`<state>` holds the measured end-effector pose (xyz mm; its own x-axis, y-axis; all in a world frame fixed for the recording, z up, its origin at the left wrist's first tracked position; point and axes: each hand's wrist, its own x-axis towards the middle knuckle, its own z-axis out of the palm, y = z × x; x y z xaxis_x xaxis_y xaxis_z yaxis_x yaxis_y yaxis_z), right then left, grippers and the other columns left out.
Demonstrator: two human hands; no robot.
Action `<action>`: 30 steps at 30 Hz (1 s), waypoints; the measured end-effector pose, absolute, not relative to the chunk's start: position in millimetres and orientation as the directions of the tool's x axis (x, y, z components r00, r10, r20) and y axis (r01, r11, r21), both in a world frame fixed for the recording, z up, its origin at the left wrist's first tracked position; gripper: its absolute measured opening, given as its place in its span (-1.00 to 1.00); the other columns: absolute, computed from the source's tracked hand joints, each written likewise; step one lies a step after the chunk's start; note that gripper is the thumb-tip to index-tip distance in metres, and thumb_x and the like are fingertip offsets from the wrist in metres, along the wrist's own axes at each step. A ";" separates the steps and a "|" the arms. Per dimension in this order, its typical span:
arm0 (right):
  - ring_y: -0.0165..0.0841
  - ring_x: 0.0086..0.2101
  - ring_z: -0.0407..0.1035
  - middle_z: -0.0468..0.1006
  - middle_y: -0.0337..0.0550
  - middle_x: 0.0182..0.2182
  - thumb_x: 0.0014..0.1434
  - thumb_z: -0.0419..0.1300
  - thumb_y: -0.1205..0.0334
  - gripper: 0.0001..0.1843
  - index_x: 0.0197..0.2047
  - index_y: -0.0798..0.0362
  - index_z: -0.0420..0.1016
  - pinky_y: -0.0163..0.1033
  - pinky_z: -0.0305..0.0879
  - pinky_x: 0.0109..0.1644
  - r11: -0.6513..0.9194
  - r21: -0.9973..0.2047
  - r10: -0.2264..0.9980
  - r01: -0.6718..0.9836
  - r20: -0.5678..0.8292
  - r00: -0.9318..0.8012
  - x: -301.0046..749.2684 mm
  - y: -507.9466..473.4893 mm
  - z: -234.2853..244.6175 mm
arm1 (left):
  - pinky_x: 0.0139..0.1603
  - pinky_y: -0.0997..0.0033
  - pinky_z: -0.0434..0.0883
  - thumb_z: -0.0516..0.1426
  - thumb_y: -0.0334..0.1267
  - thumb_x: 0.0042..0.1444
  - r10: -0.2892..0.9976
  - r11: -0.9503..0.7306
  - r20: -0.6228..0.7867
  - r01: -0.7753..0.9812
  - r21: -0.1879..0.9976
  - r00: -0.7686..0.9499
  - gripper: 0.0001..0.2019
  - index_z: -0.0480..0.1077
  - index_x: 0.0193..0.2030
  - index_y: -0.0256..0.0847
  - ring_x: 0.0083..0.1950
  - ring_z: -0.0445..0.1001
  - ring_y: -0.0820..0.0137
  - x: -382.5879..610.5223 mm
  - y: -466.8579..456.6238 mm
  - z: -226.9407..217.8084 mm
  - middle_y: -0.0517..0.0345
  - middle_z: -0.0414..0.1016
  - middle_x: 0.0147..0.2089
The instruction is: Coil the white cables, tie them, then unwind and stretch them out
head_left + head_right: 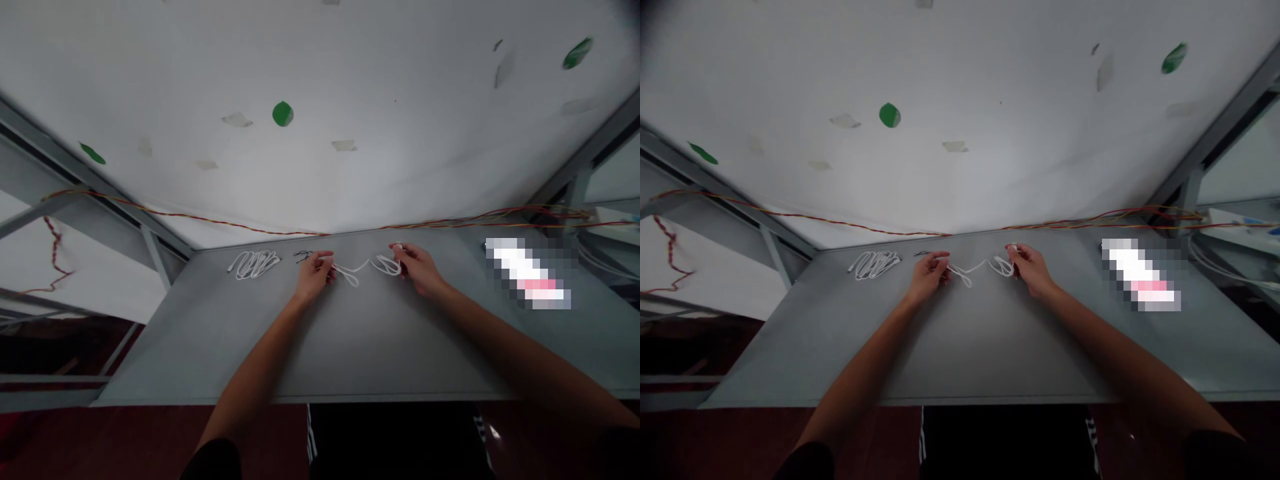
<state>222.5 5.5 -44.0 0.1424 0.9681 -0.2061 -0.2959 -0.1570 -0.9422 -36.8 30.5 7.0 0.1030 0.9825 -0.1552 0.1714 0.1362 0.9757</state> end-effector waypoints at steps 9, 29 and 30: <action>-0.40 -0.45 0.39 0.51 -0.24 -0.43 -0.05 0.48 -0.06 -0.38 0.02 0.03 0.48 -0.28 0.29 -0.40 -0.268 -0.904 0.961 -0.332 -0.226 -0.158 230.1 2.6 -40.6 | -0.27 0.42 0.49 0.25 -0.13 0.19 0.978 0.150 -0.142 -0.043 0.988 0.156 -0.56 0.31 0.16 -0.16 -0.25 0.53 0.40 -34.4 28.2 9.4 0.21 0.44 -0.30; -0.34 -0.33 0.48 0.61 -0.16 -0.34 -0.08 0.48 -0.11 -0.44 -0.10 0.03 0.50 -0.28 0.33 -0.30 -0.234 -0.916 0.963 -0.326 -0.171 -0.210 204.8 -13.7 -33.4 | -0.41 0.47 0.14 0.12 0.04 0.24 0.928 -0.115 -0.066 0.451 0.885 0.366 -0.63 0.56 -0.25 -0.24 -0.44 0.22 0.48 2.6 -7.8 19.6 0.21 0.32 -0.47; -0.32 -0.32 0.49 0.62 -0.15 -0.34 -0.08 0.47 -0.14 -0.43 -0.10 0.03 0.50 -0.25 0.36 -0.28 -0.218 -0.927 0.967 -0.306 -0.162 -0.198 202.3 -14.9 -32.7 | -0.43 0.46 0.11 0.15 0.07 0.22 0.924 -0.151 -0.063 0.510 0.847 0.377 -0.61 0.58 -0.27 -0.23 -0.45 0.20 0.47 5.0 -10.6 19.8 0.22 0.30 -0.50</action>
<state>202.3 -14.9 -32.7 -0.1982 0.9668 -0.1615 -0.3062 -0.2176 -0.9268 5.0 -10.6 19.8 0.3773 0.9240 -0.0626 0.5103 -0.1511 0.8466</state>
